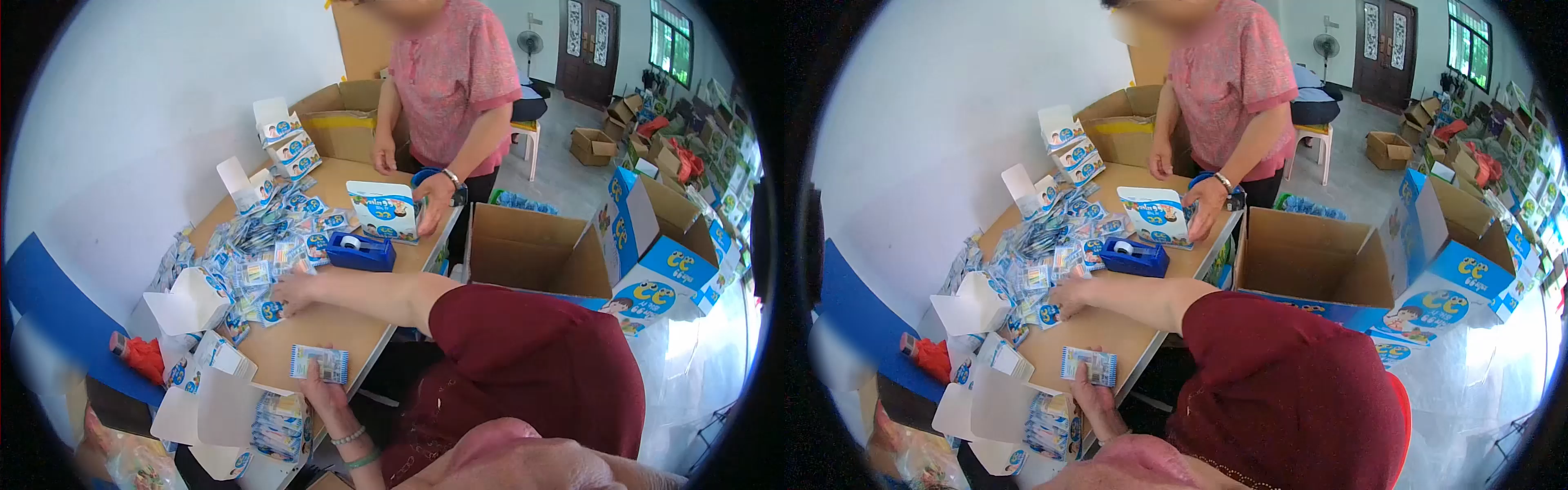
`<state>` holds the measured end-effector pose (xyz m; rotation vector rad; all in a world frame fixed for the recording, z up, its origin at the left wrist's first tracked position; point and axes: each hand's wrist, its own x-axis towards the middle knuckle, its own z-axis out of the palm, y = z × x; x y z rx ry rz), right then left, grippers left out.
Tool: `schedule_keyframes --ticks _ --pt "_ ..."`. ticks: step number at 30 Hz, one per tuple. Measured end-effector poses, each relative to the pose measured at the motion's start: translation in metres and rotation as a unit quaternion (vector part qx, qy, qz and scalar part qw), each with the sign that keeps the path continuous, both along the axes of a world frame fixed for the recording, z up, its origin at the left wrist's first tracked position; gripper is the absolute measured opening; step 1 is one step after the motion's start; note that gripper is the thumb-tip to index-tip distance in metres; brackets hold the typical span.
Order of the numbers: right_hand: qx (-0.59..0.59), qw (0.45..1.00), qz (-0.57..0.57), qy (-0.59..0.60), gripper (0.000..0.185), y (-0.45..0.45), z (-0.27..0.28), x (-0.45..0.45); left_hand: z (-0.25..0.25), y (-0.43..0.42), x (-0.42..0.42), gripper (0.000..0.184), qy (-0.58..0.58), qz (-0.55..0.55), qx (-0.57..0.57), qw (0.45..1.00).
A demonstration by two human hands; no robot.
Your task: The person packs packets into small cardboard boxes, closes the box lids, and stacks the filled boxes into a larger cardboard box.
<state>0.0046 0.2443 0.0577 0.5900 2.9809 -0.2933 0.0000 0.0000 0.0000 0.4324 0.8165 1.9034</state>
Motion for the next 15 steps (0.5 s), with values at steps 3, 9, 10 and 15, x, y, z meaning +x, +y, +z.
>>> schedule_keyframes --ticks 3,9,10,15 --pt "-0.05 0.984 0.041 0.169 0.069 -0.043 -0.024 0.023 0.02 -0.029 -0.006 0.048 0.004 0.024 -0.058 0.998" --pt "-0.01 0.968 0.024 0.25 0.042 -0.084 -0.008 0.099 0.016 -0.003 0.01 0.034 0.005 0.073 -0.084 0.994" --pt "-0.019 0.943 0.046 0.33 0.045 -0.09 -0.003 0.109 0.012 -0.003 0.007 0.032 -0.005 0.074 -0.09 0.993" --pt "-0.203 0.855 -0.224 0.422 0.018 -0.06 -0.02 0.141 0.021 -0.03 0.021 0.026 -0.051 0.095 -0.078 0.991"
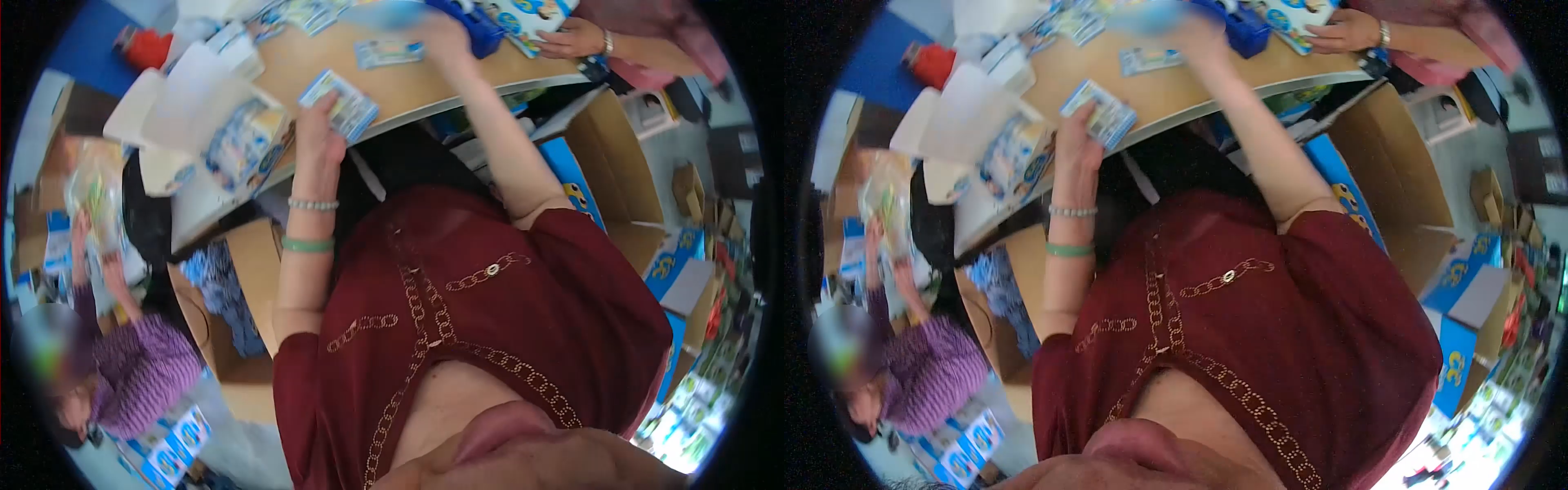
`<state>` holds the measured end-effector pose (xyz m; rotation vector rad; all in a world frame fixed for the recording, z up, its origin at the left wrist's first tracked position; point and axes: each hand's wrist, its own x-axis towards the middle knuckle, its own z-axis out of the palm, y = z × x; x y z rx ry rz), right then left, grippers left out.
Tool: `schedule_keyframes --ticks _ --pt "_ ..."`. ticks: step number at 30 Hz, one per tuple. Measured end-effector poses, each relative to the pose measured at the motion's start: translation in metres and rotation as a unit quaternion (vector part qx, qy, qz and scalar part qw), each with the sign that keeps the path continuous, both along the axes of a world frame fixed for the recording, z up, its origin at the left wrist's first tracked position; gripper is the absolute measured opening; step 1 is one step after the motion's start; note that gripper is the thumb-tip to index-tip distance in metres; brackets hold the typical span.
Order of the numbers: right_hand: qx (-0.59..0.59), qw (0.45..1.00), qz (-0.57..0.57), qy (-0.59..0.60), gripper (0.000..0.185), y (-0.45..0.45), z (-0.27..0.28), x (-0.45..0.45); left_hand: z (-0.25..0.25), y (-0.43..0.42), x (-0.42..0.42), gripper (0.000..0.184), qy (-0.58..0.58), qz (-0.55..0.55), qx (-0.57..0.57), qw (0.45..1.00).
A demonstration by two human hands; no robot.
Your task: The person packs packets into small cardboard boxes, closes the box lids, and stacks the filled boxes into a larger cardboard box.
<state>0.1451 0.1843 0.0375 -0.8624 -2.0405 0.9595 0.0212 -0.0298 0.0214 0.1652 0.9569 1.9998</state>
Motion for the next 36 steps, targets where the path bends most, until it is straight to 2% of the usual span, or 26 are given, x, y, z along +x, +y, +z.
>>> schedule_keyframes --ticks 1,2,4,5,6,7,8,10,11,14,15,18,23,25,27,28,29,30,32,33,34,36 --pt "-0.123 0.982 0.079 0.118 0.017 0.032 -0.032 0.001 0.004 -0.002 0.004 0.025 0.003 -0.008 -0.017 1.0" --pt "-0.26 0.952 0.06 0.149 0.016 0.004 0.003 0.01 0.005 0.0 0.004 0.025 0.007 -0.02 -0.029 0.999" --pt "-0.053 0.998 0.035 0.02 0.027 0.009 -0.007 -0.006 0.004 0.007 0.0 0.028 0.002 -0.022 -0.034 0.999" --pt "-0.044 0.998 0.037 0.022 0.027 0.016 -0.009 -0.01 0.004 0.021 0.0 0.031 -0.005 -0.037 -0.021 0.999" --pt "0.159 0.979 -0.024 -0.124 0.031 -0.002 -0.004 -0.015 0.009 0.021 0.004 0.031 -0.003 -0.035 -0.026 0.999" --pt "0.352 0.895 -0.083 -0.26 0.036 -0.015 0.003 -0.017 0.017 0.022 0.009 0.028 -0.04 -0.026 -0.026 0.999" --pt "0.347 0.898 -0.082 -0.258 0.036 -0.017 0.015 -0.018 0.022 0.021 0.009 0.024 -0.077 -0.017 -0.025 0.997" --pt "0.165 0.895 0.003 -0.414 0.044 -0.014 0.045 -0.021 0.015 0.023 0.001 0.025 -0.05 -0.021 -0.023 0.998" --pt "0.08 0.923 -0.007 -0.376 0.054 -0.012 0.049 -0.023 0.009 0.023 -0.002 0.025 -0.027 -0.028 -0.021 0.999" --pt "0.026 0.912 0.053 -0.405 0.052 -0.006 0.058 -0.022 0.004 0.026 -0.006 0.023 0.001 -0.024 -0.031 0.999" --pt "0.025 0.912 0.055 -0.406 0.052 -0.007 0.062 -0.026 0.006 0.029 -0.007 0.022 0.007 -0.039 -0.031 0.999" --pt "0.091 0.851 0.083 -0.511 0.053 -0.008 0.073 -0.04 0.017 0.034 -0.002 0.021 0.028 -0.033 -0.045 0.998" --pt "0.15 0.835 0.142 -0.509 0.053 -0.007 0.075 -0.048 0.028 0.029 0.0 0.025 0.032 -0.004 -0.035 0.999" --pt "0.178 0.858 0.13 -0.464 0.05 -0.009 0.062 -0.042 0.029 0.026 0.0 0.027 0.037 0.026 -0.047 0.998" --pt "0.19 0.866 0.13 -0.443 0.049 -0.012 0.054 -0.03 0.031 0.023 -0.001 0.028 -0.01 0.021 -0.052 0.998" --pt "0.048 0.95 0.148 -0.269 0.046 -0.017 0.052 -0.019 0.031 0.023 0.0 0.028 -0.013 0.022 -0.056 0.998" --pt "-0.095 0.98 0.156 -0.079 0.044 -0.02 0.049 -0.015 0.032 0.024 0.0 0.029 -0.005 0.022 -0.05 0.999" --pt "-0.096 0.979 0.159 -0.081 0.044 -0.02 0.046 -0.017 0.032 0.027 0.0 0.029 0.003 0.025 -0.042 0.999" --pt "-0.106 0.978 0.176 0.027 0.042 -0.019 0.03 -0.019 0.029 0.034 -0.001 0.03 0.025 0.017 -0.025 0.999" --pt "-0.206 0.948 0.234 0.072 0.046 -0.018 0.0 -0.029 0.026 0.041 0.0 0.031 0.047 0.003 -0.004 0.999" --pt "-0.204 0.949 0.228 0.074 0.046 -0.027 0.003 -0.034 0.023 0.047 -0.001 0.031 0.048 -0.004 -0.002 0.999" --pt "-0.279 0.938 0.177 0.102 0.042 -0.045 0.008 -0.037 0.022 0.054 -0.002 0.032 0.027 -0.037 0.071 0.996"
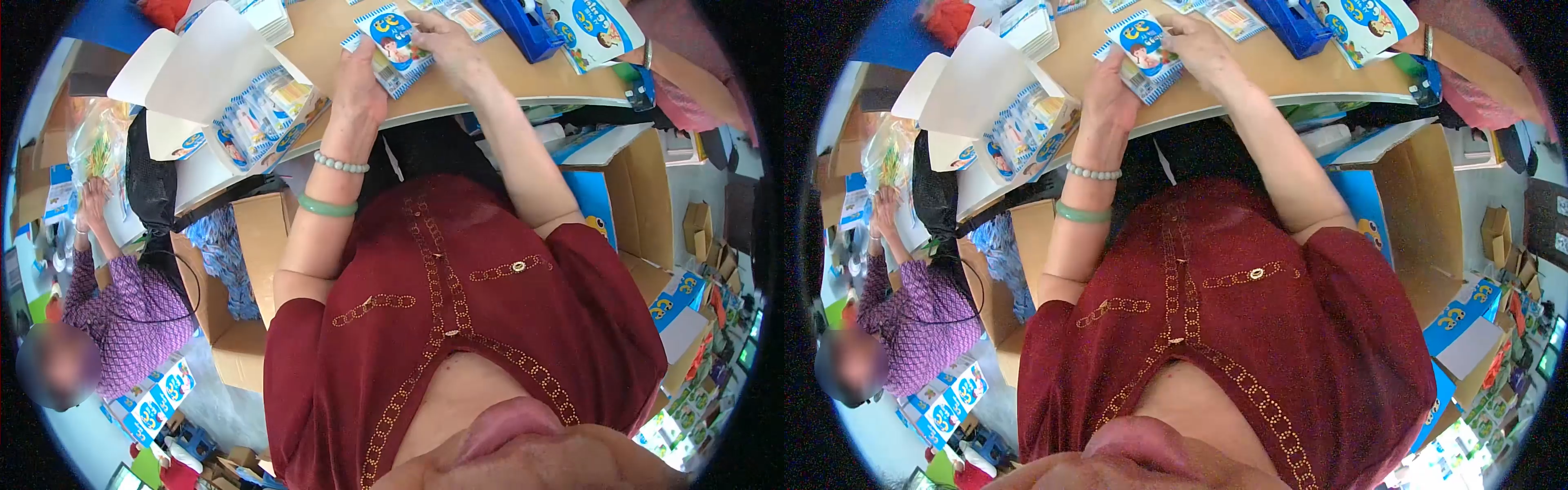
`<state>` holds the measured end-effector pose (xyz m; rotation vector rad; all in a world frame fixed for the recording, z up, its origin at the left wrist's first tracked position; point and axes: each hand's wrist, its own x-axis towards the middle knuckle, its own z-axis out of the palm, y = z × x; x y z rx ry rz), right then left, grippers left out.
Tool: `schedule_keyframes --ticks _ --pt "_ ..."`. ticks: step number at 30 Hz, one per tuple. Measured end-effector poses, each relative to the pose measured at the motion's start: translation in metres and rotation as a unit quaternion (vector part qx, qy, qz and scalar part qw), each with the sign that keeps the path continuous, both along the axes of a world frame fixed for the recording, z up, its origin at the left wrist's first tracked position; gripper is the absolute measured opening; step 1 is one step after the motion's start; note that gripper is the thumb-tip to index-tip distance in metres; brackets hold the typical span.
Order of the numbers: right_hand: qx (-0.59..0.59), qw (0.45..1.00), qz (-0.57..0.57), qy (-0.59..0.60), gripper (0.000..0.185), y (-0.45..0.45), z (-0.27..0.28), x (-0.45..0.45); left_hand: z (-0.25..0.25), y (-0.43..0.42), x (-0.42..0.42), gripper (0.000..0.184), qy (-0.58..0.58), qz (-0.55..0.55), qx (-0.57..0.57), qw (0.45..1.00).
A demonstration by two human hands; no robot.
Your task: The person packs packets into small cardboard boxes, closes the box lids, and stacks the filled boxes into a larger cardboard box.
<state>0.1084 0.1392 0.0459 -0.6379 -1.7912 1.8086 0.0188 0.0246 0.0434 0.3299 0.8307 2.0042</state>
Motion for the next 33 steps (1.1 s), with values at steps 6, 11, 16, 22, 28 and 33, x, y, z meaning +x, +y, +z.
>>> schedule_keyframes --ticks 6,11,16,22,28,33 --pt "-0.007 0.999 -0.03 -0.021 0.034 -0.017 -0.003 0.001 -0.037 -0.001 -0.021 0.02 -0.044 -0.08 0.097 0.991" --pt "0.261 0.963 -0.062 -0.013 0.022 -0.014 -0.008 0.007 -0.007 -0.009 0.001 0.017 0.026 0.064 -0.084 0.994" --pt "0.551 0.706 -0.284 -0.343 0.031 0.052 -0.008 0.006 0.0 -0.015 -0.008 0.016 0.013 0.065 -0.108 0.992" --pt "0.332 0.805 -0.18 -0.458 0.036 0.069 0.012 0.003 -0.006 -0.017 -0.001 0.015 -0.035 0.07 -0.083 0.993" --pt "0.383 0.828 -0.121 -0.392 0.025 0.079 0.023 -0.015 -0.008 -0.024 -0.002 0.017 -0.023 0.062 -0.068 0.995" --pt "0.43 0.8 -0.173 -0.382 0.036 0.086 0.044 -0.088 -0.007 -0.026 0.0 0.016 -0.009 0.05 -0.07 0.996"
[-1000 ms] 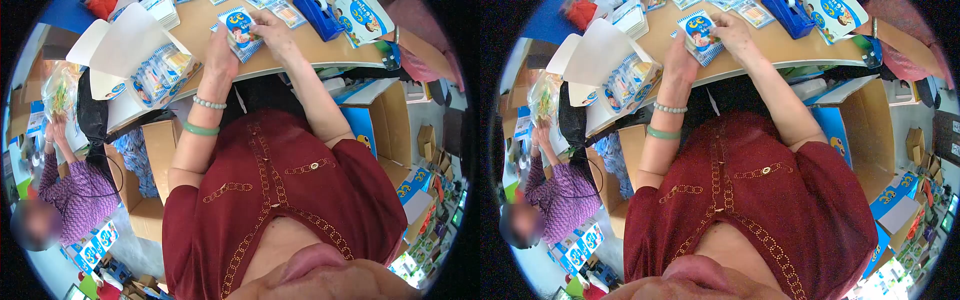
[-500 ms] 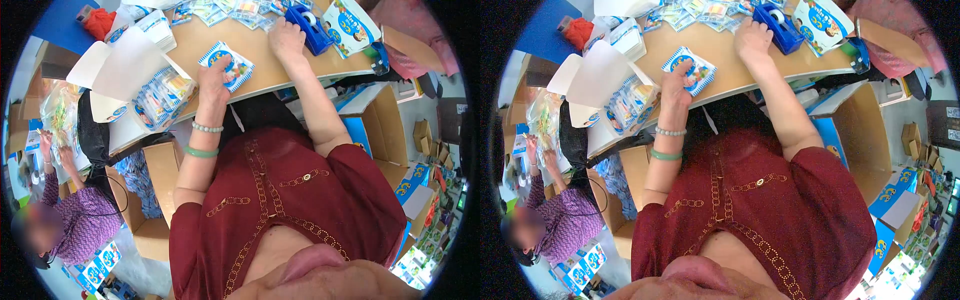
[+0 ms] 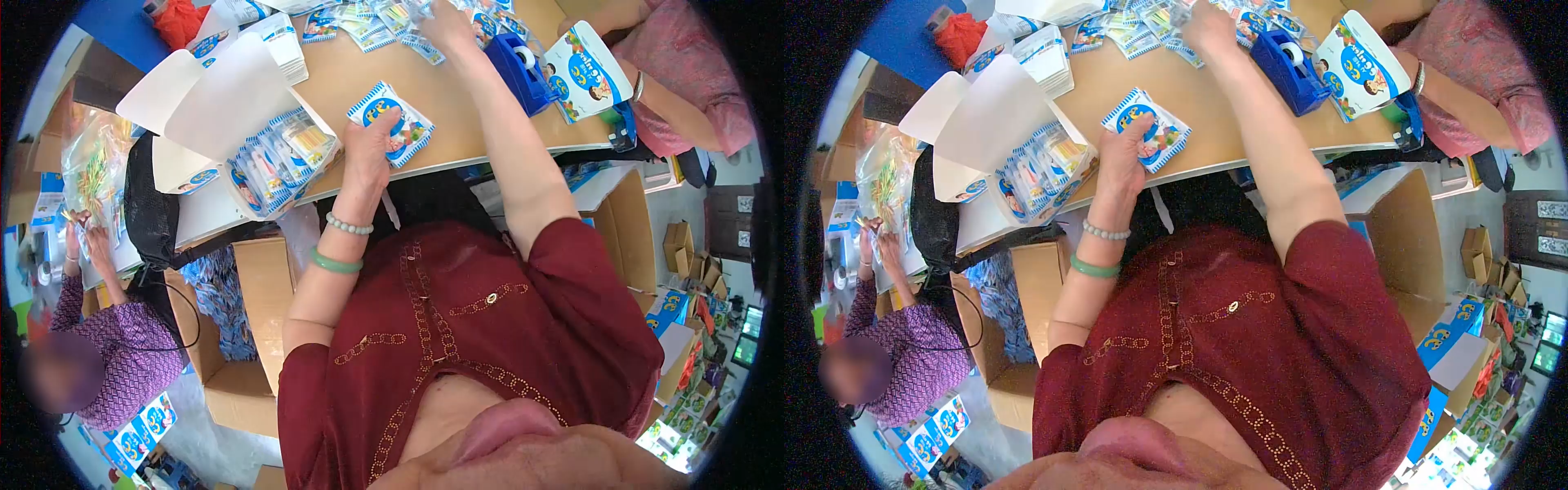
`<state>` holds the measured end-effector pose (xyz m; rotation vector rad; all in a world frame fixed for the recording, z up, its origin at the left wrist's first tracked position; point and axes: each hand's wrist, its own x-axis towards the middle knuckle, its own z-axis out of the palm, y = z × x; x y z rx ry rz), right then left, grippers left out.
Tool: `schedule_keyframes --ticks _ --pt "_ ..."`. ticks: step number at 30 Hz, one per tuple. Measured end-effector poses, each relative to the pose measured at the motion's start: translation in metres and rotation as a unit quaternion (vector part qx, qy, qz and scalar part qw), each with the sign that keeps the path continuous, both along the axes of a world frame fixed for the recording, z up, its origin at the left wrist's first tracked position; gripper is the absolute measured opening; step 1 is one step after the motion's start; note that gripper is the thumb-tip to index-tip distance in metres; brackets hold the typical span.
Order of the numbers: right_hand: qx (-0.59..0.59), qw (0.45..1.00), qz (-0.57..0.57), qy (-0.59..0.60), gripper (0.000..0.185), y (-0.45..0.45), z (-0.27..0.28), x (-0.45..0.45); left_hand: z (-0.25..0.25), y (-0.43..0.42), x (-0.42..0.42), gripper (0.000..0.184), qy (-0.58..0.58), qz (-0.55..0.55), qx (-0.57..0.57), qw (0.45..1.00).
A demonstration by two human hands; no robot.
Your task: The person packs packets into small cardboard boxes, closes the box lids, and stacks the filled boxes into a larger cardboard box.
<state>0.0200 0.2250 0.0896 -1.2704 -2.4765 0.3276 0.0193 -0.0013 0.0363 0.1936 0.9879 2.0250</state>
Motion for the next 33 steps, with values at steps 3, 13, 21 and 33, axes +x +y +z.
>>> schedule_keyframes --ticks 3,13,21,33 --pt "0.007 0.996 0.018 -0.088 0.04 0.049 -0.045 -0.035 0.002 -0.001 0.0 0.015 -0.003 0.002 -0.007 1.0" --pt "0.018 0.909 0.416 0.001 0.039 -0.059 0.0 0.061 0.003 -0.019 0.022 0.021 -0.004 -0.014 -0.038 0.999" --pt "-0.318 0.941 0.112 0.033 0.041 -0.093 0.057 0.065 0.002 -0.023 0.02 0.018 0.006 0.0 -0.036 0.999" --pt "-0.134 0.965 0.056 0.219 0.041 -0.009 -0.037 0.087 -0.004 -0.019 0.015 0.018 0.003 -0.011 -0.011 1.0"
